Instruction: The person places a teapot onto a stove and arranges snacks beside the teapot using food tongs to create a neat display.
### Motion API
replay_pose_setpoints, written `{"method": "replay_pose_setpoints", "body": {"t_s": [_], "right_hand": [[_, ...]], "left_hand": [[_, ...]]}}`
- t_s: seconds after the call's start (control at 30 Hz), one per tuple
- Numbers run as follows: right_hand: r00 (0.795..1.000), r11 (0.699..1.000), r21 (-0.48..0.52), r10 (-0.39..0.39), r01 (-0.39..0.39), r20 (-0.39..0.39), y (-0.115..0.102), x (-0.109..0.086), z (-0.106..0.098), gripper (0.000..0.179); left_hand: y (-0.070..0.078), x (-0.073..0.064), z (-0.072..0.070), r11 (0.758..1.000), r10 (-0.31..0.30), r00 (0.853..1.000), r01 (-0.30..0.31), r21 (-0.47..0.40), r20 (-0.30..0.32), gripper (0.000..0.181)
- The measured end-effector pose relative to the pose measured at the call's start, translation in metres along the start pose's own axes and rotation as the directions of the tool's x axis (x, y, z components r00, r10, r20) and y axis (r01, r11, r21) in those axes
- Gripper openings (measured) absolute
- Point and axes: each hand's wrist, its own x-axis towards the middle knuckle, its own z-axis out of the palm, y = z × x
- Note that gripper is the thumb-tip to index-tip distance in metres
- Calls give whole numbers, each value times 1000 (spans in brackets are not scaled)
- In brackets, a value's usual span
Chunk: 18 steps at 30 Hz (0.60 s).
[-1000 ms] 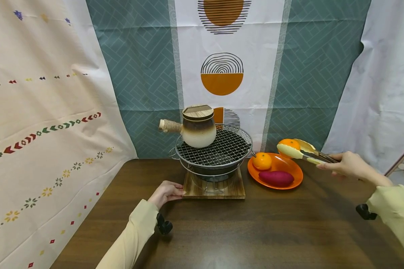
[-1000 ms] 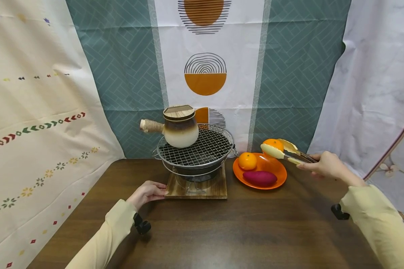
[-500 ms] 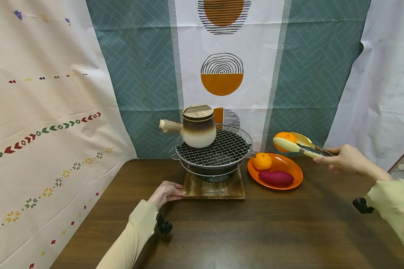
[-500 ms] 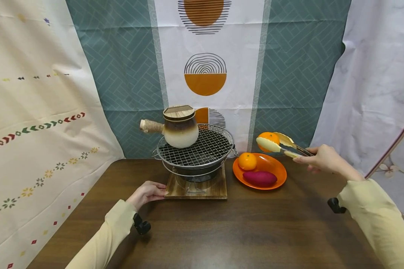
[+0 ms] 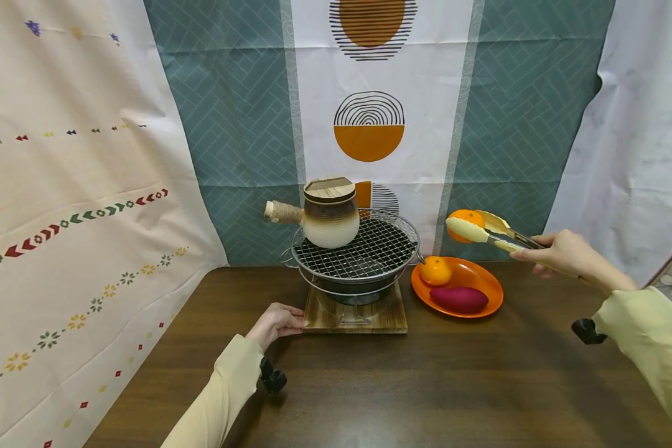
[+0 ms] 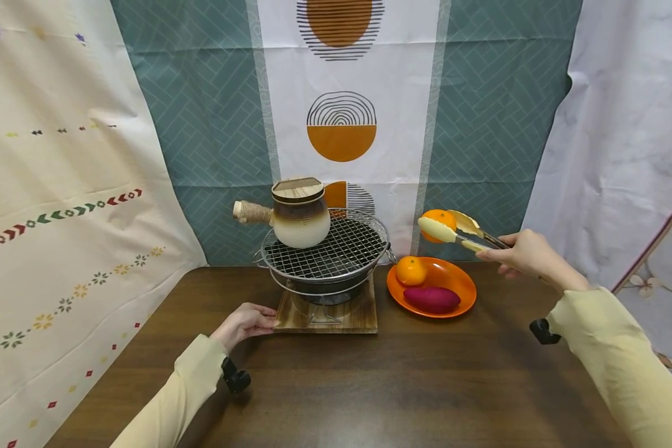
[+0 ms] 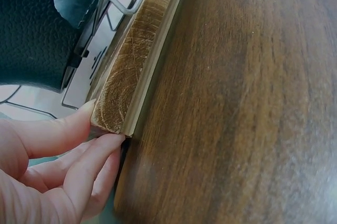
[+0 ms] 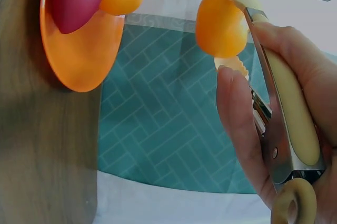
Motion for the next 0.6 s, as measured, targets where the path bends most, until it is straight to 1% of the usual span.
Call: {"method": "replay_pose_setpoints", "body": {"t_s": [0.13, 0.27, 0.4, 0.47, 0.6], "right_hand": [[1000, 1000, 15, 3, -3, -1, -5, 1, -3, 83], [1000, 999, 46, 2, -2, -4, -11, 3, -5, 85], [1000, 999, 52, 2, -1, -11, -19, 5, -7, 90], [1000, 999, 54, -2, 3, -11, -22, 6, -7, 89], [1000, 999, 46, -15, 15, -10, -28, 9, -7, 85]], "left_hand": [[0, 0, -1, 1000, 5, 1000, -5, 4, 6, 31], [1, 0, -1, 1000, 6, 1000, -6, 9, -8, 31], [0, 1, -1, 1000, -4, 1000, 4, 3, -19, 31], [-1, 1, -1, 1000, -3, 1000, 3, 4, -7, 32], [-1, 2, -1, 1000, -8, 1000, 8, 3, -3, 32]]}}
